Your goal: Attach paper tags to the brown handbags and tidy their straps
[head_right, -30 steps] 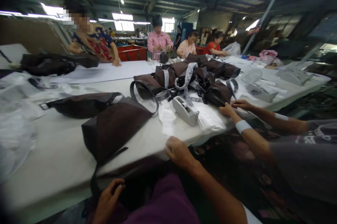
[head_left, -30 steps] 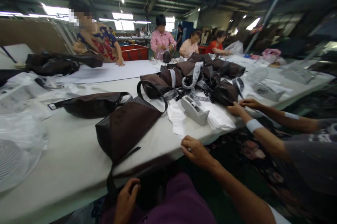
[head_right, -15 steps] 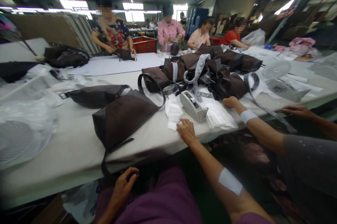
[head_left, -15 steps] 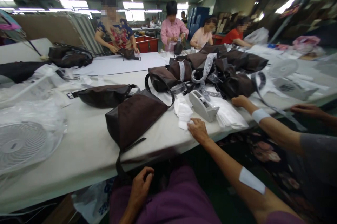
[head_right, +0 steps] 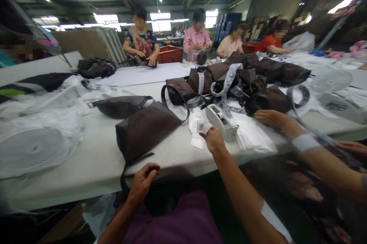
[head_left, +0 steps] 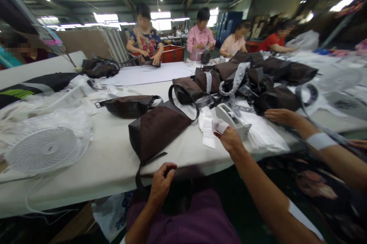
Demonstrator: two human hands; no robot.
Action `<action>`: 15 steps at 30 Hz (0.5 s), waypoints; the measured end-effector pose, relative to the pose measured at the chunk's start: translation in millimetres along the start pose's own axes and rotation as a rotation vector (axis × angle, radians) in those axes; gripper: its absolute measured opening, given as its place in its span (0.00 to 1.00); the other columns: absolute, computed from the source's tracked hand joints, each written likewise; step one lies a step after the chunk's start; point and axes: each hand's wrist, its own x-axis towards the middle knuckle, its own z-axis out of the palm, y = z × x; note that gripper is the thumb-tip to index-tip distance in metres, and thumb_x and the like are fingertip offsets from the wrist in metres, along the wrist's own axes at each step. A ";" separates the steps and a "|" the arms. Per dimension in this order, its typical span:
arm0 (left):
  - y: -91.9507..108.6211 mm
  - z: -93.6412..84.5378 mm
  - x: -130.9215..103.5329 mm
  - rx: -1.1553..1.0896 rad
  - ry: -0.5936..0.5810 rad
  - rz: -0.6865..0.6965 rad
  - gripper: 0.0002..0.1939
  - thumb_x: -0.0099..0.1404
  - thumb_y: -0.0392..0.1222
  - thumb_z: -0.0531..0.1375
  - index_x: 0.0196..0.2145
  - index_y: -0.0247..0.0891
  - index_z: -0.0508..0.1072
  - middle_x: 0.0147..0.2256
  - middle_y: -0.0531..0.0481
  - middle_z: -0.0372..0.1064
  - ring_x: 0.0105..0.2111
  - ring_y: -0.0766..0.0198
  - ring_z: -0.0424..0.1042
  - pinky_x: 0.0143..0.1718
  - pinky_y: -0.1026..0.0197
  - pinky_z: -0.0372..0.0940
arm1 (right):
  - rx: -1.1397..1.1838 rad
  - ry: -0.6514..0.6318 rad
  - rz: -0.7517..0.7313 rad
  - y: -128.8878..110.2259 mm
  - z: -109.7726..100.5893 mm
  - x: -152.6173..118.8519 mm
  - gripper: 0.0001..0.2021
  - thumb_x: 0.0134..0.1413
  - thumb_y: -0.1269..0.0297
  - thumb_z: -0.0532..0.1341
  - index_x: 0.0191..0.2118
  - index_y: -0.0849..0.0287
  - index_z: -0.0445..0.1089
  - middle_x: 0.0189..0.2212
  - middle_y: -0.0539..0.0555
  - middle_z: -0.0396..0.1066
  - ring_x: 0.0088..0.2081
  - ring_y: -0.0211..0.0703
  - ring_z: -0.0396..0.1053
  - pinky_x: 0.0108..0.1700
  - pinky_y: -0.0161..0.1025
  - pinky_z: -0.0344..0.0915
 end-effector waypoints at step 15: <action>62.8 -3.0 26.7 -0.852 0.448 -0.101 0.12 0.44 0.42 0.66 0.26 0.35 0.69 0.27 0.49 0.67 0.28 0.65 0.65 0.30 0.63 0.57 | -0.065 -0.234 0.351 69.5 108.8 -128.4 0.20 0.18 0.61 0.72 0.28 0.54 0.73 0.26 0.52 0.74 0.27 0.50 0.71 0.28 0.41 0.71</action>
